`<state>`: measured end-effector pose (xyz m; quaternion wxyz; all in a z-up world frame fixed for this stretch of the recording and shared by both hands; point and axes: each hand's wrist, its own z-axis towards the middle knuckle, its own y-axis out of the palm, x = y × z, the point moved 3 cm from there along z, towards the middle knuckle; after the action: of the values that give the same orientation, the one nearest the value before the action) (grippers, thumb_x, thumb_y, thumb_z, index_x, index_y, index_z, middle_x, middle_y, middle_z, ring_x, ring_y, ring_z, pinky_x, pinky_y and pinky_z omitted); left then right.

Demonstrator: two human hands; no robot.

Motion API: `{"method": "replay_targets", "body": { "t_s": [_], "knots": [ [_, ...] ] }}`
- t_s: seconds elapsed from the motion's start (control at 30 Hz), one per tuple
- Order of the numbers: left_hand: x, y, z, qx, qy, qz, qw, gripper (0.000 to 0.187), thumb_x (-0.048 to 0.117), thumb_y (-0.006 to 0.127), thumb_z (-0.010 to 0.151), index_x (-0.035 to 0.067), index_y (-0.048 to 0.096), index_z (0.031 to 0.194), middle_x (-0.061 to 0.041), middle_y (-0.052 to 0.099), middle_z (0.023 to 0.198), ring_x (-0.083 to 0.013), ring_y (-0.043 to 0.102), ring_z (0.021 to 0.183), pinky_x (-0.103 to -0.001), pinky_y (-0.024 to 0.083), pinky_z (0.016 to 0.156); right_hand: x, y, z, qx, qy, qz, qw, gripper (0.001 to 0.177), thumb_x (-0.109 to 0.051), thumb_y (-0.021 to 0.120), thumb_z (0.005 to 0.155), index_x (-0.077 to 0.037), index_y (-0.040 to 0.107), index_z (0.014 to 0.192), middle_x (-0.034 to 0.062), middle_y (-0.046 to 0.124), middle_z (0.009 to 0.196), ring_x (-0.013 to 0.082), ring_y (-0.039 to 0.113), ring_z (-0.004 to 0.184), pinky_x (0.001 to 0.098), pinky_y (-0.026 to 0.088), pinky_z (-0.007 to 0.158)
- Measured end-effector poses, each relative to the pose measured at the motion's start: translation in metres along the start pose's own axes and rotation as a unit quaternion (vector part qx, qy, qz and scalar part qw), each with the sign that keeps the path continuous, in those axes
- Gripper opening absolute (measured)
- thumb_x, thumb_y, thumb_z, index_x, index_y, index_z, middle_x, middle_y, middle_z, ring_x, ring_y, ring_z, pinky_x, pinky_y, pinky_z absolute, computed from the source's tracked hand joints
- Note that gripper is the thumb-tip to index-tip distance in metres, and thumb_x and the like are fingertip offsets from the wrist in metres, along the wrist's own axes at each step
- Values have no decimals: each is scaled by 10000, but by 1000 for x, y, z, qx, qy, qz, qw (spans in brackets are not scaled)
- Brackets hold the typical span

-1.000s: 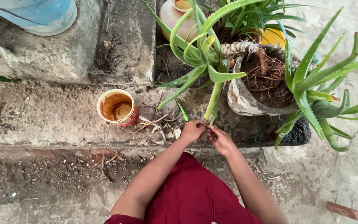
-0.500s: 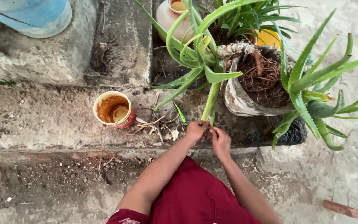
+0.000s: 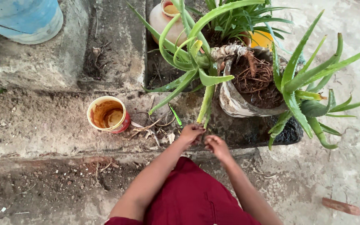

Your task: The person tends to potted plants by hand and with a small green tool, adding water from a cup and bucket, and clearing debris from the soil.

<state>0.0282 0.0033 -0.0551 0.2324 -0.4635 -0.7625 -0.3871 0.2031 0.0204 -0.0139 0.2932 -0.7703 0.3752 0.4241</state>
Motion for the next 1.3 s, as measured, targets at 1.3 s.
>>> {"method": "replay_targets", "body": {
  "t_s": [1.3],
  "knots": [
    [462,-38,-155,299,561,489,597,148,164,730,906,161,719,1054,-72,723,1020,-240,717,808,-389,606,703,-392,3,-39,111,-329,-32,937,218,-159,667,1009,-77,733,1199,-73,585,769,7,397,582,173,297,502]
  ]
}}
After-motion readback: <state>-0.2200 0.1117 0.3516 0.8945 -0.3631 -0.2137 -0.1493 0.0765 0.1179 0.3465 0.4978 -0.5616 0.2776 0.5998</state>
